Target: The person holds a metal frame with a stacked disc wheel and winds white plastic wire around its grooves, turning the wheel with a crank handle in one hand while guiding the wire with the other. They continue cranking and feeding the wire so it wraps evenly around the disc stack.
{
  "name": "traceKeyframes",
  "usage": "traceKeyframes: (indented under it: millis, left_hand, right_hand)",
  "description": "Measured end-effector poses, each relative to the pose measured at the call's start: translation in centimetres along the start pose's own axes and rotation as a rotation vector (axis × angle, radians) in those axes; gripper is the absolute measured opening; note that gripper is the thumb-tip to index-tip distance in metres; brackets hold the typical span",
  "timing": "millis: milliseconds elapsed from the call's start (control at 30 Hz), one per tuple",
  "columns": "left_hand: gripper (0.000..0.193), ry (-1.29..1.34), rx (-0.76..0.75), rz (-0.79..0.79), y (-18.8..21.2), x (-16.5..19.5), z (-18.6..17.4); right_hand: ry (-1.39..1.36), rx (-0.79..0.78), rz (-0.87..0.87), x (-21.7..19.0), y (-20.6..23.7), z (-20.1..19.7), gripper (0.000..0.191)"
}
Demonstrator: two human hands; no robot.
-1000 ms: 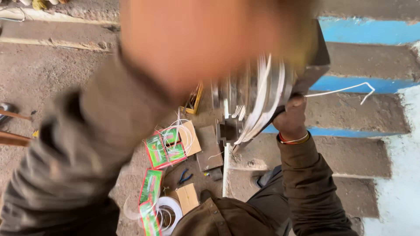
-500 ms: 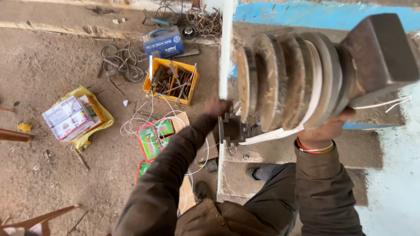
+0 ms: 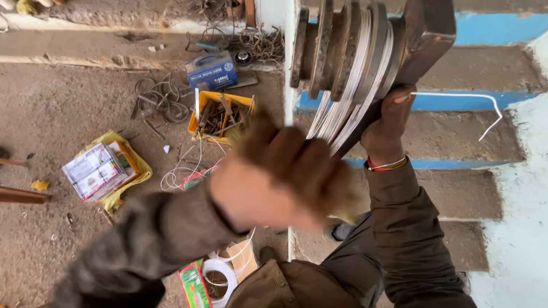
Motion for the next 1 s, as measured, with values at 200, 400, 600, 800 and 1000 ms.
traceKeyframes:
  millis: [200,400,600,800,1000]
  left_hand:
    - [0.011,-0.136,0.032,0.101,-8.2,-8.3,2.4]
    - [0.033,0.323,-0.549,-0.663,2.4,-13.9,22.5]
    - [0.033,0.438,-0.814,-0.698,16.9,-2.6,33.4]
    - [0.024,0.842,-0.780,-1.126,21.6,8.7,30.8]
    - [0.019,0.301,-0.232,-0.391,13.0,4.5,12.1]
  right_hand:
    - [-0.630,-0.103,0.158,-3.0,0.8,-1.4,0.051]
    - [-1.394,-0.080,0.427,-1.4,5.9,-0.5,0.057]
    - [-1.947,0.123,0.674,0.0,5.8,-1.1,0.067]
    - [-0.816,0.052,0.257,-2.5,3.3,-2.7,0.036]
    - [-0.052,0.026,-0.021,-2.7,1.4,-1.1,0.008]
Point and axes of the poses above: each hand's wrist, its own y-axis away from the middle knuckle, its own z-axis out of the palm, x = y × z, the point moved 6 cm from there along -y, towards the middle knuckle, and after that the axes turned 4 degrees about -x, right-handed, at the moved point
